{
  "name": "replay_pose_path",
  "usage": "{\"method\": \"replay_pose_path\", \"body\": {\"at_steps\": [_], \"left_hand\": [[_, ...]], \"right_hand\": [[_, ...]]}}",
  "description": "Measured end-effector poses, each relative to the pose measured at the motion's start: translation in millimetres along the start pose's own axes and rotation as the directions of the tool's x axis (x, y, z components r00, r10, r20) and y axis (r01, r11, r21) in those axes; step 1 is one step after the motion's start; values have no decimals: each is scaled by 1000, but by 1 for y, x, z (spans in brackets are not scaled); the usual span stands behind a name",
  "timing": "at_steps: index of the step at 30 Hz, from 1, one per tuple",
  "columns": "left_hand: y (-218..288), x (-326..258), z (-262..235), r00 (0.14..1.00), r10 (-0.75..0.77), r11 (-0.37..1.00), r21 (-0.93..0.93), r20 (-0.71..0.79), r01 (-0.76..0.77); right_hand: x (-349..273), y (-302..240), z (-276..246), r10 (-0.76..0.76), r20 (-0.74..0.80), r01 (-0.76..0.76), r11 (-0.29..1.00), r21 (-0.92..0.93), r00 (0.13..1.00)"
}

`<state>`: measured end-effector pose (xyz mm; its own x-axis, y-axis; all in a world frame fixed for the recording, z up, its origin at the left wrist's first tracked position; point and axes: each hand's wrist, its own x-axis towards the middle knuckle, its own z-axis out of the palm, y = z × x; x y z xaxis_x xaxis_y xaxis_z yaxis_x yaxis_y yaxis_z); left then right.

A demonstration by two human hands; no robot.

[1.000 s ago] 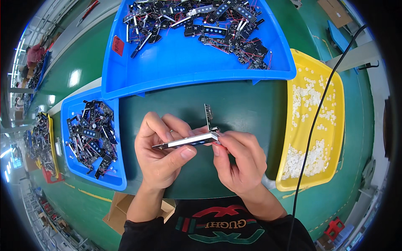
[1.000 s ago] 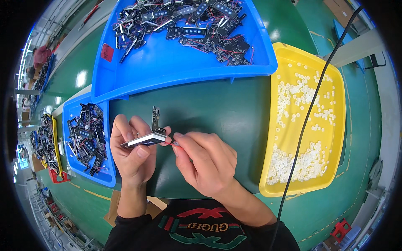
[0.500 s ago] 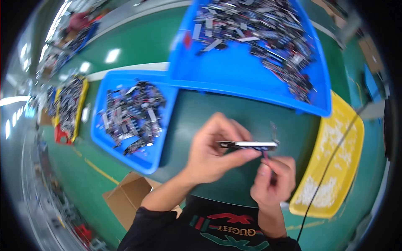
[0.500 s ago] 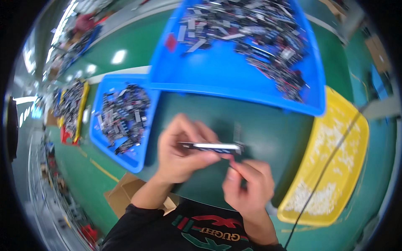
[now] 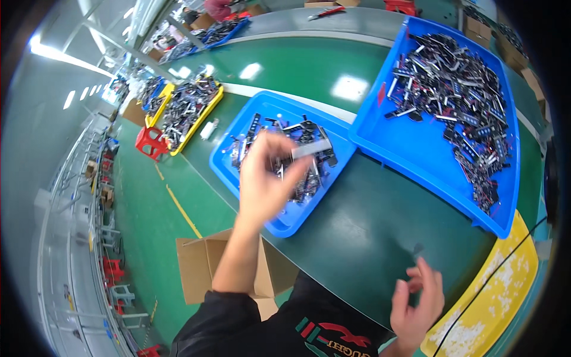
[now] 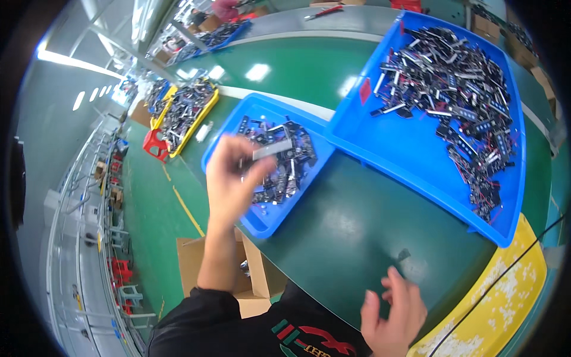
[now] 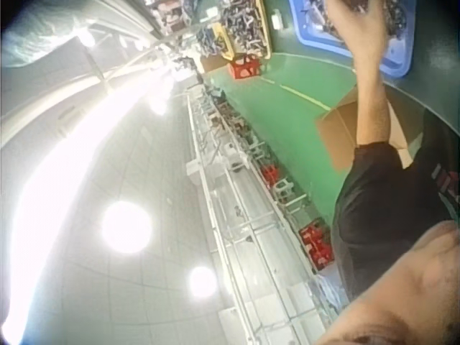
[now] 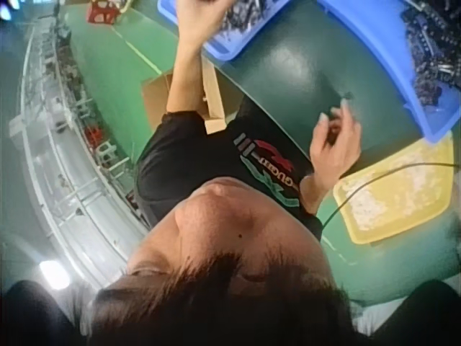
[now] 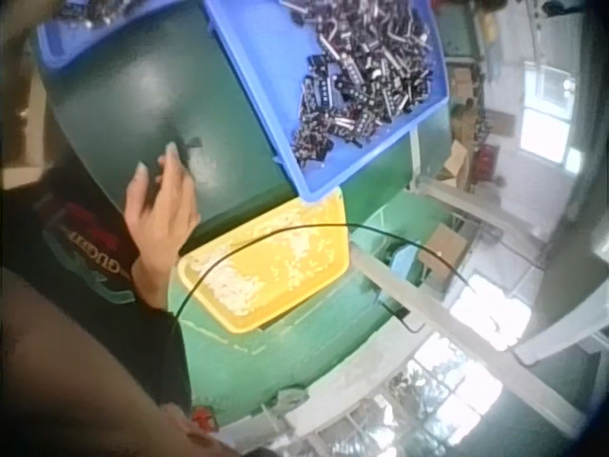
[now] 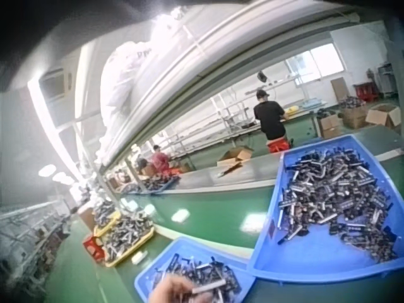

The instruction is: The person repeatedly picks small circuit boards from a blue bin and attaches small white cylindrical components to them by hand. The person handles the boards one at a time, inserting the components into specific slots on the circuitry. The completed units are placed into a separate blue bin on the table.

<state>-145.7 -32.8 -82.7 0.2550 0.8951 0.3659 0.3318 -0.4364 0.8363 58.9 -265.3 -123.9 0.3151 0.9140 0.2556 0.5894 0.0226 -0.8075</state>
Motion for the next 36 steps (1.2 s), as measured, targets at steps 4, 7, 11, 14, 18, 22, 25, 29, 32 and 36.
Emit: {"method": "replay_pose_path", "body": {"at_steps": [4,7,11,14,18,22,25,29,32,36], "left_hand": [[-55,76,-42,987,-33,927,363,-155,88],[-96,93,-69,981,-65,738,653,-184,172],[-112,94,-78,994,-110,439,896,-26,72],[-98,90,-62,990,139,395,918,-26,-32],[-9,92,0,946,289,529,799,148,-286],[42,86,65,815,360,632,524,455,-571],[63,94,131,721,333,648,408,607,-643],[63,112,211,617,433,500,395,657,-771],[43,127,254,520,545,375,363,658,-853],[32,139,265,642,284,286,576,712,-766]], "right_hand": [[-8,-35,-32,-161,-205,131,979,-156,965],[-25,-33,-57,-107,-255,51,975,-218,961],[-39,-6,-83,21,-320,-155,903,-400,947],[-47,18,-91,109,-321,-299,710,-637,941],[-65,58,-84,178,-344,-375,635,-675,922],[-47,40,-82,298,-339,-439,746,-500,892],[-55,48,-85,285,-367,-434,792,-429,885],[-55,53,-85,233,-358,-382,816,-433,904],[-56,52,-85,189,-357,-344,829,-442,915],[-60,54,-86,173,-343,-325,830,-454,923]]}}
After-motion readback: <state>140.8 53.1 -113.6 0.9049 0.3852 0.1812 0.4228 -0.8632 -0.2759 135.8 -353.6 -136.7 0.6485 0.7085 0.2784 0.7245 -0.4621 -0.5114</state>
